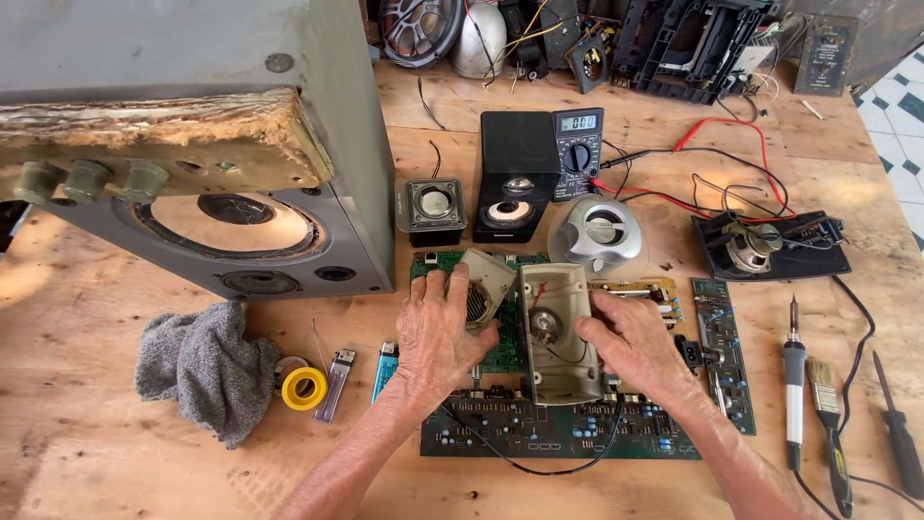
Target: Soldering and insulating wires for a speaker repair on a workbench.
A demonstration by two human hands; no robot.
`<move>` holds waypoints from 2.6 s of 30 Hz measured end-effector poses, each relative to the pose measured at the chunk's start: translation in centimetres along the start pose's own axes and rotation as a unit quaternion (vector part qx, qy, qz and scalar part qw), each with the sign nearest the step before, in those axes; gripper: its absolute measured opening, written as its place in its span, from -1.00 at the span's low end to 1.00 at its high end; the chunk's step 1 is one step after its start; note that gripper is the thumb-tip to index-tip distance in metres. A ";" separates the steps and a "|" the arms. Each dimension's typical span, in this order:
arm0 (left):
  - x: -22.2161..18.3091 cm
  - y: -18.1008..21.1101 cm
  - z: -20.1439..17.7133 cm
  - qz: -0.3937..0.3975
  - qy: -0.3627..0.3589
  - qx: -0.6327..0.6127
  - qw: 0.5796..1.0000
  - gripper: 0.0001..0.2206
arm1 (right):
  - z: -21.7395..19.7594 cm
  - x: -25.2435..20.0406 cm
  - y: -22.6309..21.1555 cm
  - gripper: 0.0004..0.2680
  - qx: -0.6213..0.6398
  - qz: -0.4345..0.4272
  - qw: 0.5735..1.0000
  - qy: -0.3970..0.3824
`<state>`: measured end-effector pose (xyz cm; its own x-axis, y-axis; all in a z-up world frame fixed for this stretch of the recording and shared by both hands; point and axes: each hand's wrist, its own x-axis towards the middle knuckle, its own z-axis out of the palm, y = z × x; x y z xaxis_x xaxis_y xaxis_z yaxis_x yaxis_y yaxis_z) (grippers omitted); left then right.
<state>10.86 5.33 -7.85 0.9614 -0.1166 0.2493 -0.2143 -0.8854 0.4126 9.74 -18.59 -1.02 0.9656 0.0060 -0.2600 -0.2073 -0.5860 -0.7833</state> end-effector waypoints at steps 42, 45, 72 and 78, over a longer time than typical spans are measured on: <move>-3.5 -3.2 -7.8 0.047 0.061 0.093 0.993 -0.53 | 0.2 0.3 -1.3 -0.53 -0.064 0.013 0.994 -0.083; -4.7 -4.9 -10.8 0.049 0.103 0.119 0.986 -0.59 | -0.4 -0.5 -2.4 -0.56 -0.097 0.013 0.992 -0.082; -14.7 -13.1 -12.0 -0.136 0.052 0.235 0.961 -0.25 | -6.1 -7.4 7.7 -0.70 -0.084 0.160 0.983 0.035; -13.3 -11.7 -11.2 -0.119 0.036 0.213 0.969 -0.35 | -5.6 -7.2 5.5 -0.71 -0.031 0.218 0.975 0.029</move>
<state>-1.32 22.24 -6.13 0.9569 0.1315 0.2587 0.1172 -0.9906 0.0701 2.50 -26.37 -0.30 0.7949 -0.3005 -0.5271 -0.5927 -0.5701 -0.5689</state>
